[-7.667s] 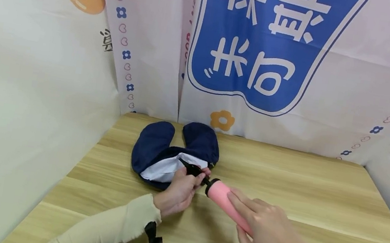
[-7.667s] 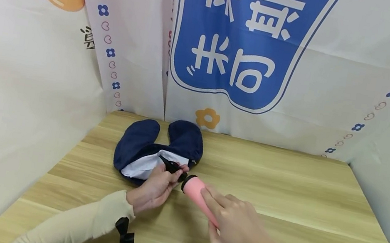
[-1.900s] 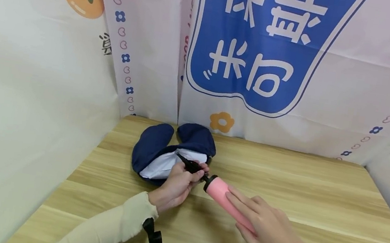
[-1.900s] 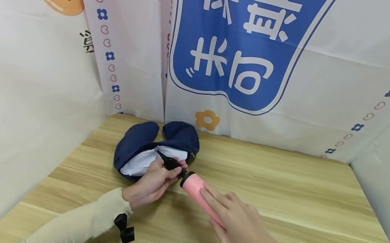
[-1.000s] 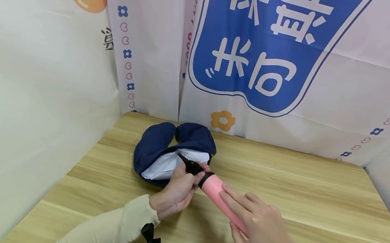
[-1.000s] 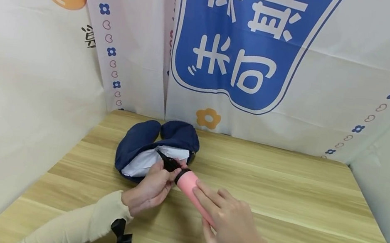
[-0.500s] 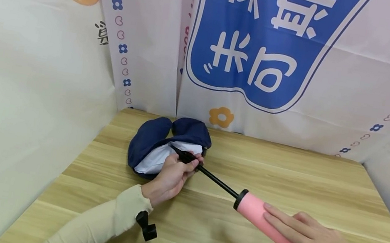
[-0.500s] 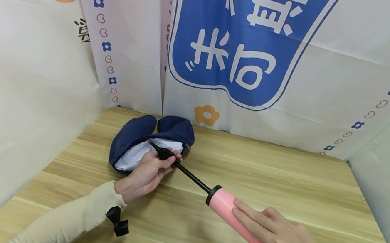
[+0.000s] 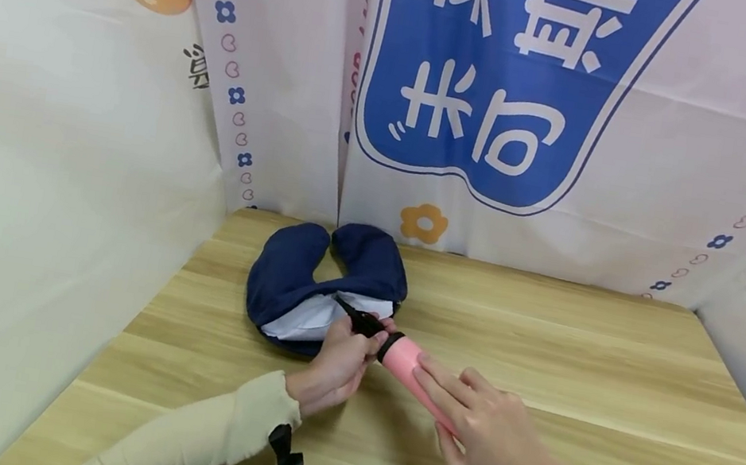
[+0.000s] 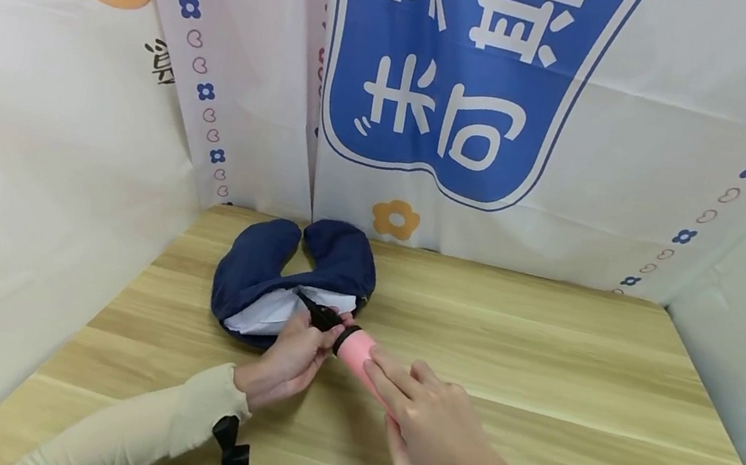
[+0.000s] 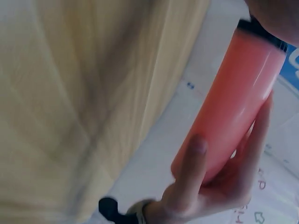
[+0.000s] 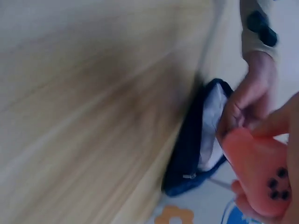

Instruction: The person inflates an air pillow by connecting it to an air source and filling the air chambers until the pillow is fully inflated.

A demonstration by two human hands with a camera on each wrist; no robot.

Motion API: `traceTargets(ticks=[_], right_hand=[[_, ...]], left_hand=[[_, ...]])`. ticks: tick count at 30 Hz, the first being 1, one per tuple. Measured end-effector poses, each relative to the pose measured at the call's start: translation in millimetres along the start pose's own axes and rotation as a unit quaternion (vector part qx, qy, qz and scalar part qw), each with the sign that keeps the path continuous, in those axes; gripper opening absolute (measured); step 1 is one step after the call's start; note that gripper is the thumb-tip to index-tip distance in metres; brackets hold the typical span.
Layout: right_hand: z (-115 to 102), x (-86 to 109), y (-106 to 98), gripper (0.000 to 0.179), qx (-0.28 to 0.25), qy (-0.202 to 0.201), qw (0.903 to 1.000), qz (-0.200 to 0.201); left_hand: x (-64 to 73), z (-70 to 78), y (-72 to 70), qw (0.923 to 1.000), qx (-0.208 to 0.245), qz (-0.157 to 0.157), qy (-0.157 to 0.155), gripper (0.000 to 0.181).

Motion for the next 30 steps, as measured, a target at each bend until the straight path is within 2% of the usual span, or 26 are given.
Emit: traceTargets(ticks=[2, 6, 10, 12, 14, 15, 18, 20, 23, 27, 30], right_hand=[[4.9, 5.2, -2.4, 0.048, -0.017, 0.012, 0.9996, -0.019], [16.6, 21.7, -22.6, 0.055, -0.043, 0.035, 0.9971, -0.052], [27.4, 36.8, -51.5, 0.054, -0.034, 0.057, 0.9931, -0.096], [31.4, 41.9, -66.1, 0.067, -0.026, 0.087, 0.9885, -0.12], [33.1, 43.7, -75.9, 0.082, -0.012, 0.11, 0.9863, -0.123], [32.7, 42.4, -77.3, 0.081, -0.009, 0.115, 0.9862, -0.119], [22.8, 29.5, -67.9, 0.074, -0.005, 0.091, 0.9926, -0.08], [13.1, 17.8, -53.8, 0.068, 0.005, 0.059, 0.9972, -0.045], [1.6, 1.5, -34.0, 0.071, 0.019, 0.039, 0.9989, -0.018], [-0.2, -9.5, -16.2, 0.065, 0.008, 0.04, 0.999, -0.018], [3.9, -4.3, -13.8, 0.047, -0.008, 0.043, 0.9984, -0.034]], left_hand=[[-4.7, 0.9, -4.1, 0.9999, 0.003, -0.015, -0.005, 0.036], [-13.7, 6.4, -9.0, 0.9991, 0.005, -0.043, -0.002, 0.036], [-21.8, 12.3, -11.8, 0.9993, 0.013, -0.035, -0.003, 0.035], [-24.6, 14.9, -12.4, 0.9996, 0.019, -0.023, -0.004, 0.035], [-26.3, 15.7, -11.7, 0.9996, 0.027, -0.013, 0.0, 0.035], [-26.5, 15.1, -10.3, 0.9996, 0.027, -0.008, -0.001, 0.033], [-18.0, 9.9, -2.7, 0.9996, 0.026, 0.008, -0.002, 0.025], [-9.5, 3.7, 3.1, 0.9995, 0.025, 0.018, -0.004, 0.023], [1.1, -2.3, 10.0, 0.9994, 0.022, 0.028, -0.005, 0.024], [-0.7, -0.5, 8.8, 0.9999, 0.006, 0.01, -0.005, 0.024], [-8.1, 3.1, 3.1, 0.9999, -0.001, -0.013, -0.002, 0.024]])
Point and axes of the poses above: each hand's wrist, its own x-axis away from the middle knuckle, its own y-axis out of the palm, z = x × y, the point moved 3 cm from there along -x, towards the middle knuckle, and after that the axes turned 12 degrees about y, right-handed, at the moved point
